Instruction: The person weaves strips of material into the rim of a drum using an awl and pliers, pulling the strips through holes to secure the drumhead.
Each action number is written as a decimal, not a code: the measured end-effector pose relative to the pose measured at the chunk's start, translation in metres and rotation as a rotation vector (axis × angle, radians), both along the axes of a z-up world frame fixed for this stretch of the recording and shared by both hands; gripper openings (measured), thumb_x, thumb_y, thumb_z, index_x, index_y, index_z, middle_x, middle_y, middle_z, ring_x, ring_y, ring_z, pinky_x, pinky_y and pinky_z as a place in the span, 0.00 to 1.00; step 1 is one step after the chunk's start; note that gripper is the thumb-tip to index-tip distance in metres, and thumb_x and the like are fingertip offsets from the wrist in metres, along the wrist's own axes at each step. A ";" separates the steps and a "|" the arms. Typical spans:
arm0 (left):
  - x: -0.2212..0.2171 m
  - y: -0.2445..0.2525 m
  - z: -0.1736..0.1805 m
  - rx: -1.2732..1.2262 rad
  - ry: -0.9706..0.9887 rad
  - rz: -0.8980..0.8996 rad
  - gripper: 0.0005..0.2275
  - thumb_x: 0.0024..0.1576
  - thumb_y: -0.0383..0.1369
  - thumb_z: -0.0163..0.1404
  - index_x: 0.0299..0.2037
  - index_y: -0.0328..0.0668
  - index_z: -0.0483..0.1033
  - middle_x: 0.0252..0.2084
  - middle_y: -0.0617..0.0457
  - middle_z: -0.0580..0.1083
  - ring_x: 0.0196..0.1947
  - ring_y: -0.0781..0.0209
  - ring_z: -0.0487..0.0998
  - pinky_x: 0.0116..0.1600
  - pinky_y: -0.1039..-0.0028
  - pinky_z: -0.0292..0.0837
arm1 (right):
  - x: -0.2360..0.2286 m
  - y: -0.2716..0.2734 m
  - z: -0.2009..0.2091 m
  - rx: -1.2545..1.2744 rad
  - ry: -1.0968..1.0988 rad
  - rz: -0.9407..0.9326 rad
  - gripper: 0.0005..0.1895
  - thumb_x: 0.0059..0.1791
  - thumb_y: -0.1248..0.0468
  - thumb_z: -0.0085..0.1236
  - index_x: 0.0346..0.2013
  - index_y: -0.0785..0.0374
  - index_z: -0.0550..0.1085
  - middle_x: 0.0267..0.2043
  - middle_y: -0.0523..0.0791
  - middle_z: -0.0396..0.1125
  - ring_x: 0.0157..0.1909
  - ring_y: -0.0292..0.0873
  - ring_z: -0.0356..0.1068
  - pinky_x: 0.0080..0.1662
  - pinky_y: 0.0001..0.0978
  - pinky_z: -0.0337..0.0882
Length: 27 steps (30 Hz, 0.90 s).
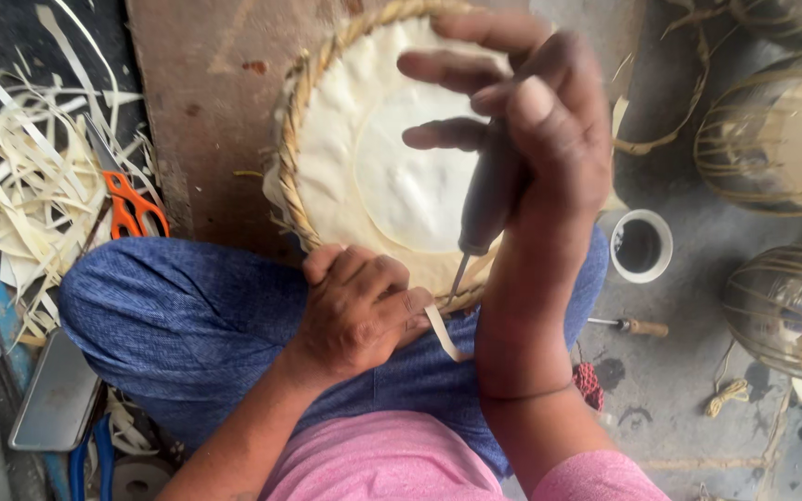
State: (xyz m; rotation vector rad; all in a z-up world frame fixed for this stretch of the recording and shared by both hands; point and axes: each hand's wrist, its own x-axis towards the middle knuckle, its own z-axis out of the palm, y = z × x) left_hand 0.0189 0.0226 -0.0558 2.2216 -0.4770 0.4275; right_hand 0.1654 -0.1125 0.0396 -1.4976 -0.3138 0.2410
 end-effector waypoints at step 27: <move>0.007 0.001 0.002 0.014 0.033 0.016 0.10 0.50 0.45 0.66 0.38 0.60 0.81 0.35 0.65 0.70 0.42 0.64 0.69 0.55 0.62 0.50 | -0.036 -0.090 0.005 0.357 -0.606 0.296 0.08 0.57 0.61 0.44 0.42 0.63 0.68 0.35 0.45 0.63 0.24 0.38 0.70 0.30 0.35 0.78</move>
